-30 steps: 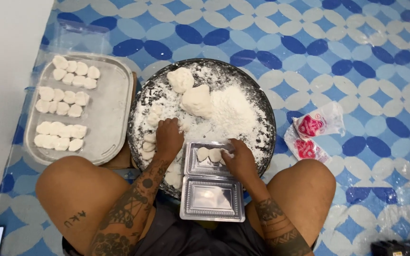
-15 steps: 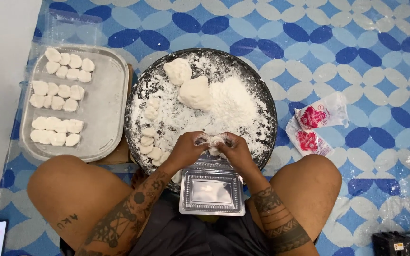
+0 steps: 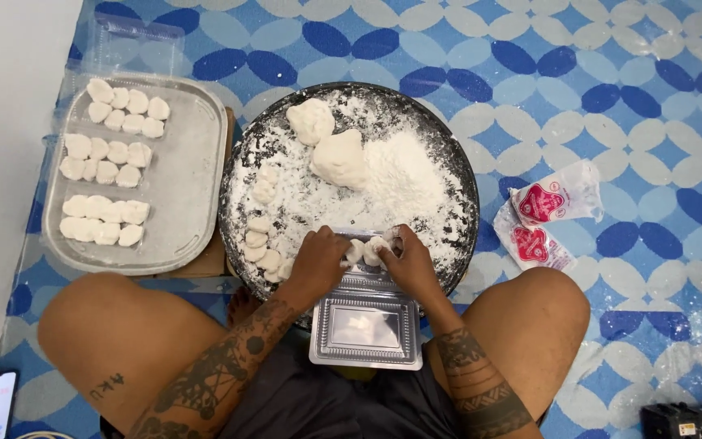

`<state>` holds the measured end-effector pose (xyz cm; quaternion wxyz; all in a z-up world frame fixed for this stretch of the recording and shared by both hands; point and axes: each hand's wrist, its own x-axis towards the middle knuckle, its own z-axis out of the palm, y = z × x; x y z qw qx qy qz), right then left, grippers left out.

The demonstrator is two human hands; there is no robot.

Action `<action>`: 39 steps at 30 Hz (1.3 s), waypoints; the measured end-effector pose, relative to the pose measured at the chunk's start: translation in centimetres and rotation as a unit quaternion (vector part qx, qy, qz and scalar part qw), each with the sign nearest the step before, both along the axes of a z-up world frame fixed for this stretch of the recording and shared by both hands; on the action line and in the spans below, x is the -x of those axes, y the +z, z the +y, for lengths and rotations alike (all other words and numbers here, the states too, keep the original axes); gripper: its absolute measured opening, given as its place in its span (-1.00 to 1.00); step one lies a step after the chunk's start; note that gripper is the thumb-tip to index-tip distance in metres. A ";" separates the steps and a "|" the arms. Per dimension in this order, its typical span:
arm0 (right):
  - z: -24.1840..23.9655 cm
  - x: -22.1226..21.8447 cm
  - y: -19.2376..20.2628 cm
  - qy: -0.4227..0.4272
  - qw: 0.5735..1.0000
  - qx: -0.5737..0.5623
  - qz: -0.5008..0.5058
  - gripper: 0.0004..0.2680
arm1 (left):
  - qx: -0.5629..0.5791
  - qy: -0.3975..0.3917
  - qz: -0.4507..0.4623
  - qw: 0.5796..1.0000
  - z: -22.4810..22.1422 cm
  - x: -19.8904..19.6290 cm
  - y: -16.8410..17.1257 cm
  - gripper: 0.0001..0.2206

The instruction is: Coating small dough balls in flour and arranging them into a plastic packaging container.

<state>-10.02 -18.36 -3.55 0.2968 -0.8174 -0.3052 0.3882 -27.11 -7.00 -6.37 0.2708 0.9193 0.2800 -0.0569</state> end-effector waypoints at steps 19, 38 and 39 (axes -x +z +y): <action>1.4 3.7 0.7 0.176 0.977 0.043 -0.113 -0.65 | 0.072 0.079 -0.031 0.994 2.0 1.1 0.1 -0.74; 0.0 4.0 -5.6 0.284 0.881 -0.047 -0.377 -0.80 | -0.114 -0.039 -0.094 0.988 1.0 0.3 -4.4 -0.89; -0.1 4.1 -5.7 0.290 0.874 -0.030 -0.388 -0.79 | -0.101 -0.035 -0.087 0.990 1.0 0.2 -4.6 -0.88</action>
